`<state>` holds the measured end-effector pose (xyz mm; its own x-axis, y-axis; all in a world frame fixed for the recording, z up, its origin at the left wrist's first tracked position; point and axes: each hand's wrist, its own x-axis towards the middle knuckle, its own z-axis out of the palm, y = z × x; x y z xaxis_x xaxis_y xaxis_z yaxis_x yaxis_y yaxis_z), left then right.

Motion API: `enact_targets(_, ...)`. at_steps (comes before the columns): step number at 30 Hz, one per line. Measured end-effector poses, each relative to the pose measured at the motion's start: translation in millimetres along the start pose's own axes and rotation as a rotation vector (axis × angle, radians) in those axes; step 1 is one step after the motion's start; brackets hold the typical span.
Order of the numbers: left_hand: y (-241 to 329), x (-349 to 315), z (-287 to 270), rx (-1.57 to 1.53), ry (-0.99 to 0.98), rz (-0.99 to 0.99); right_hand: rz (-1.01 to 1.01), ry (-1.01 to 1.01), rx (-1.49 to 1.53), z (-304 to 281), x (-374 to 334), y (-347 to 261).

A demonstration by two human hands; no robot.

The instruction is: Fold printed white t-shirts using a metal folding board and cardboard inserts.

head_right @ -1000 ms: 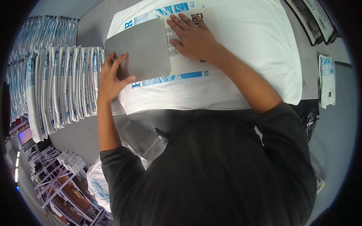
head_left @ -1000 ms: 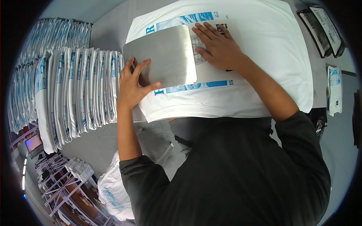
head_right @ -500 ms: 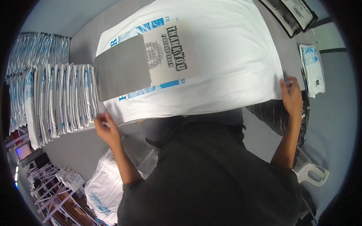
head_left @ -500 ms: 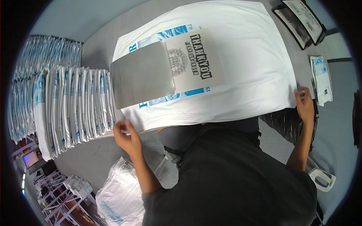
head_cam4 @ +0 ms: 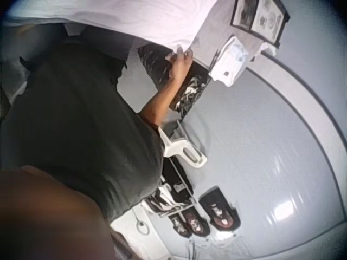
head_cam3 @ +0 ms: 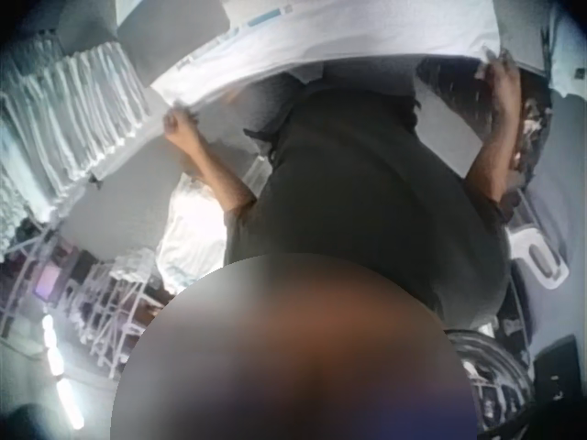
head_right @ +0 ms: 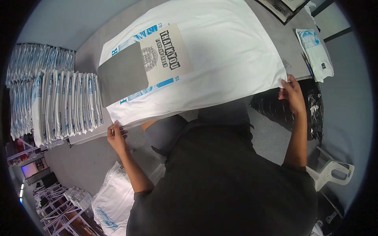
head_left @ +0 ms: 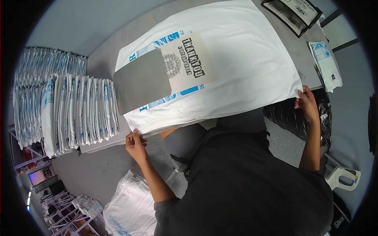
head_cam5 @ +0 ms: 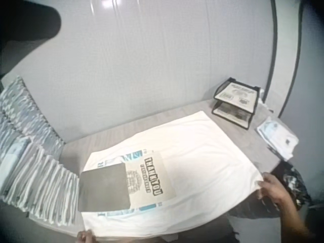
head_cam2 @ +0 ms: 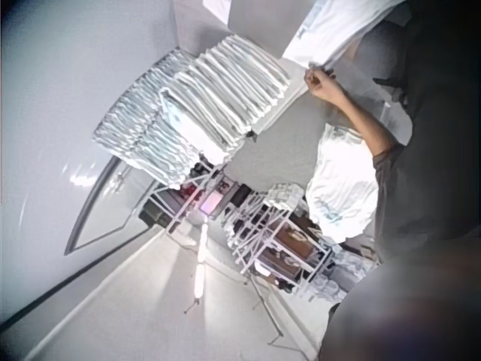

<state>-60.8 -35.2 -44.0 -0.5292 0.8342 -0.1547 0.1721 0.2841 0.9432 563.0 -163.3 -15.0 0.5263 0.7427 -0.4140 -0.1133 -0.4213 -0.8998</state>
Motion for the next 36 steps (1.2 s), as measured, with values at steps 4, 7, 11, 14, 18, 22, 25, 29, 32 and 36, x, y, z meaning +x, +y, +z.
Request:
enact_targets(4, -7.6, 5.5, -10.6, -0.043, -0.108, 0.097, -0.173, 0.044, 0.030, 16.6, -17.7, -11.6)
enact_targets(7, -14.5, 5.2, -18.1, -0.075, -0.125, 0.107, -0.236, 0.024, 0.135, 4.7, -20.5, -15.9)
enact_targets(11, -5.4, 1.2, -23.7, -0.185, -0.199, 0.092, -0.242, -0.128, 0.264, -31.9, -12.6, -9.6)
enact_targets(14, 6.6, -1.6, -37.8, -0.126, -0.253, 0.080, -0.323, -0.337, 0.185, -58.1, -14.8, -12.8)
enact_targets(18, 37.3, -4.2, -46.8, 0.111, -0.359, 0.226, -0.351, -0.330, -0.033, -43.6, -25.8, -53.1)
enact_targets(22, 67.3, 22.1, -43.5, 0.398, -0.356, 0.371, -0.304, -0.333, -0.331, -84.0, 37.5, -76.8)
enact_targets(25, 90.1, 54.9, -27.0, 0.563, -0.367, 0.688, -0.445, -0.247, -0.359, -78.9, 83.6, -99.3)
enact_targets(29, 98.7, 118.3, -6.0, 0.542, -0.530, 0.546, -0.446, -0.207, -0.213, -9.6, 144.7, -120.0)
enact_targets(32, 88.4, 144.4, 15.2, 0.537, -0.636, 0.370, -0.314, -0.205, -0.241, 5.8, 193.6, -106.0)
enact_targets(36, 80.0, 152.1, 28.9, 0.515, -0.663, 0.397, -0.267, -0.105, -0.310, 15.8, 202.6, -99.0)
